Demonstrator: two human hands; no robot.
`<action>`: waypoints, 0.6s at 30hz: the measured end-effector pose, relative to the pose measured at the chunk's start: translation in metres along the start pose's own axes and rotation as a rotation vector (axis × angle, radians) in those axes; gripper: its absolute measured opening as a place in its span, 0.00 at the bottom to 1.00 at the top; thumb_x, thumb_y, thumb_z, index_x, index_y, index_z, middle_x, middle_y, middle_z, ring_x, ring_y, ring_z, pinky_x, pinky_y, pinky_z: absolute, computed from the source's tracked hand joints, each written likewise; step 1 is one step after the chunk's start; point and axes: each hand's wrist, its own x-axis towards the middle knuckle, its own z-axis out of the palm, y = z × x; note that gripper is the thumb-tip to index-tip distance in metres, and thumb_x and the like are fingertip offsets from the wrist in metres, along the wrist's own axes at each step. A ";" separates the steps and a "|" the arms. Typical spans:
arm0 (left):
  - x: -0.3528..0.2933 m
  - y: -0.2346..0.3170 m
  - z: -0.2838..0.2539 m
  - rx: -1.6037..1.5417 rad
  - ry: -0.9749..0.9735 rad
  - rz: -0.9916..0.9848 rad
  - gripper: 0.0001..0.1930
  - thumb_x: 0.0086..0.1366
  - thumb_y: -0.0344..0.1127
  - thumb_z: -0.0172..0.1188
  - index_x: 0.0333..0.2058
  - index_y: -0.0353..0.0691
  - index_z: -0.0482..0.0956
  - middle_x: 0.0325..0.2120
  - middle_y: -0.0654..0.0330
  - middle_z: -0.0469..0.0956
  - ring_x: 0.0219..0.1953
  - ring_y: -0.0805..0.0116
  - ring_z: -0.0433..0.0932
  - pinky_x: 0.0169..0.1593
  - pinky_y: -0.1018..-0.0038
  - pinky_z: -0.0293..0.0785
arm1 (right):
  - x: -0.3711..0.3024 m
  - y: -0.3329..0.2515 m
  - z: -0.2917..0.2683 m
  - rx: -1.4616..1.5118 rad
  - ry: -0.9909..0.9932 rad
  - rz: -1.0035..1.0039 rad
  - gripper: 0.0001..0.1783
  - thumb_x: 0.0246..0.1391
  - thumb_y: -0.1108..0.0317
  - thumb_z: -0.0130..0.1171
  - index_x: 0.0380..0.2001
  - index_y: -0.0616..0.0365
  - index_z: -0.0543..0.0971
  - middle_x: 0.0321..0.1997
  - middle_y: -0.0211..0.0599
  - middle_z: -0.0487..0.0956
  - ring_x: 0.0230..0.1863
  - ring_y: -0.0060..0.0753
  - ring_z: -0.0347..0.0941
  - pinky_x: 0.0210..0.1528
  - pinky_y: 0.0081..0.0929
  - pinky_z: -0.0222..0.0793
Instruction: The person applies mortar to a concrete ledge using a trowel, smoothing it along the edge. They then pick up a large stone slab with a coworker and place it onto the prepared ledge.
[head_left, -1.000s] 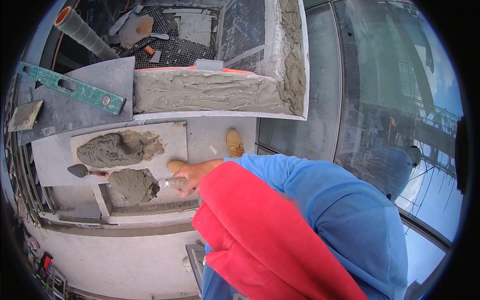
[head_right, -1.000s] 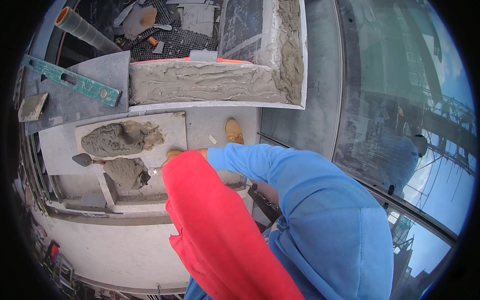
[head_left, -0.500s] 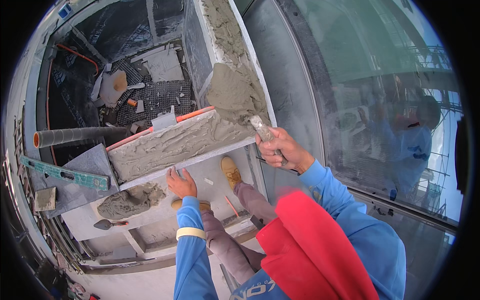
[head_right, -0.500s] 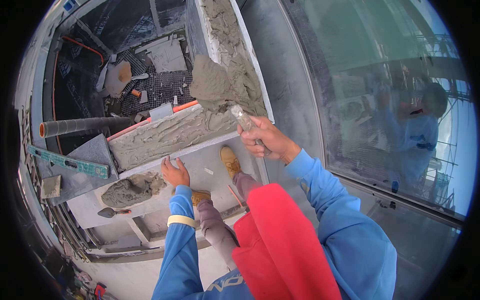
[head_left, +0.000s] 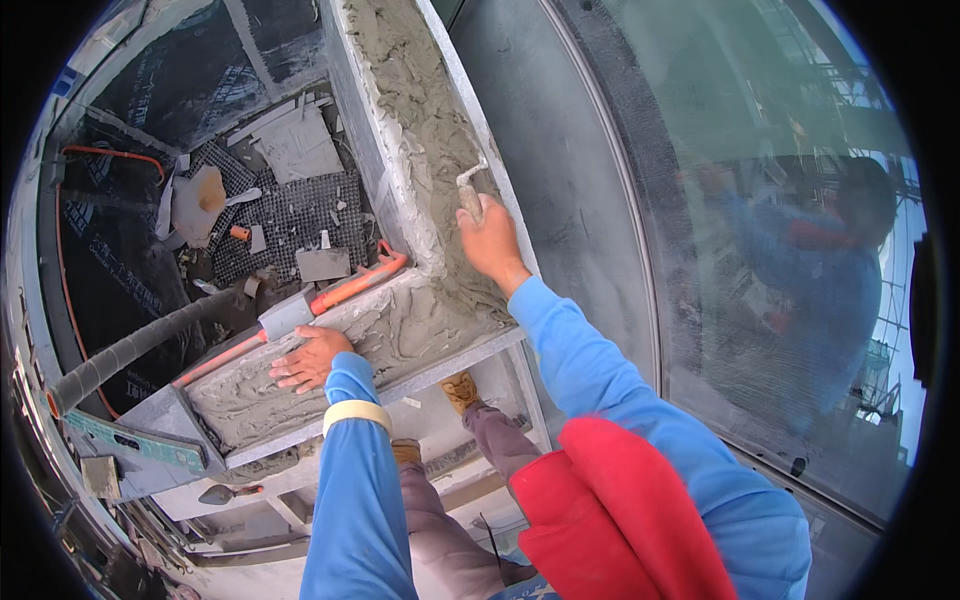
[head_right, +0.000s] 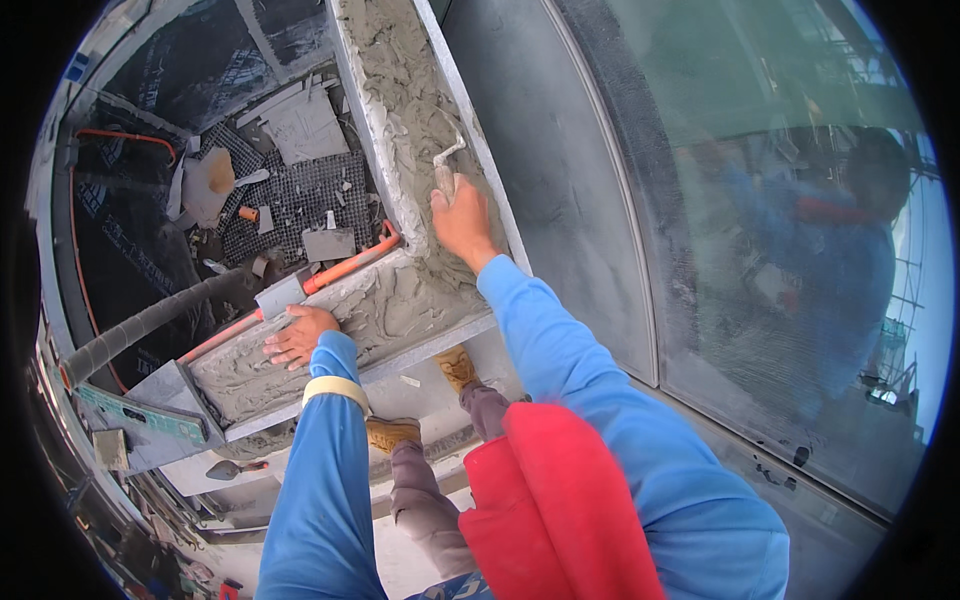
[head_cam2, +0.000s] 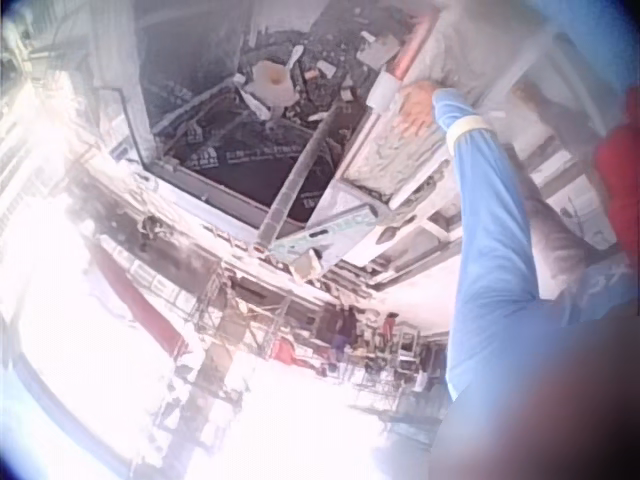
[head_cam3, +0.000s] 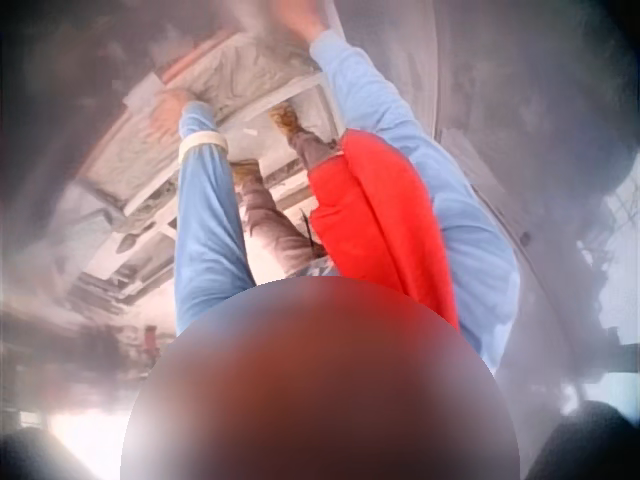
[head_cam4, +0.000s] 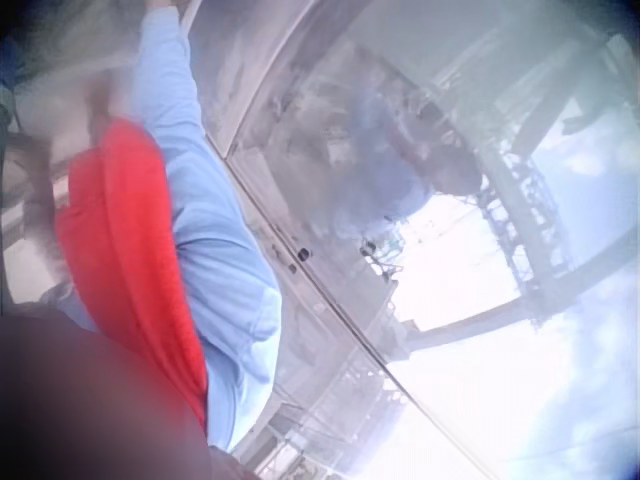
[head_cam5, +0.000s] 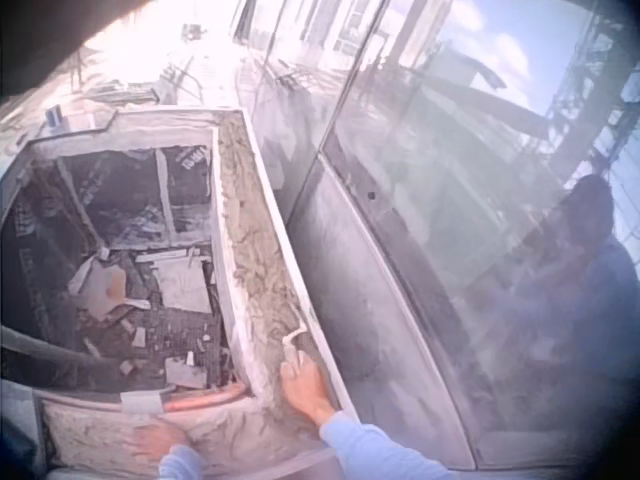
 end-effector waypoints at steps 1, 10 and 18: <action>-0.003 -0.004 0.001 0.064 -0.083 -0.026 0.43 0.70 0.62 0.47 0.71 0.33 0.54 0.74 0.48 0.50 0.75 0.42 0.47 0.71 0.38 0.48 | -0.020 0.007 -0.003 0.011 -0.013 -0.020 0.26 0.60 0.63 0.59 0.56 0.73 0.73 0.46 0.67 0.80 0.53 0.69 0.76 0.55 0.48 0.71; 0.001 0.002 0.003 0.142 -0.015 0.011 0.43 0.70 0.62 0.47 0.71 0.33 0.54 0.74 0.48 0.50 0.75 0.42 0.47 0.71 0.38 0.48 | -0.073 0.010 -0.088 0.182 -0.225 0.021 0.13 0.63 0.68 0.59 0.44 0.67 0.72 0.29 0.30 0.73 0.26 0.18 0.68 0.28 0.23 0.64; 0.001 -0.001 0.007 0.145 -0.035 0.010 0.43 0.70 0.62 0.48 0.71 0.33 0.54 0.74 0.48 0.50 0.75 0.42 0.47 0.71 0.38 0.48 | -0.097 0.000 -0.142 -0.137 -0.311 0.051 0.16 0.63 0.61 0.61 0.44 0.64 0.75 0.27 0.45 0.77 0.29 0.35 0.73 0.33 0.36 0.67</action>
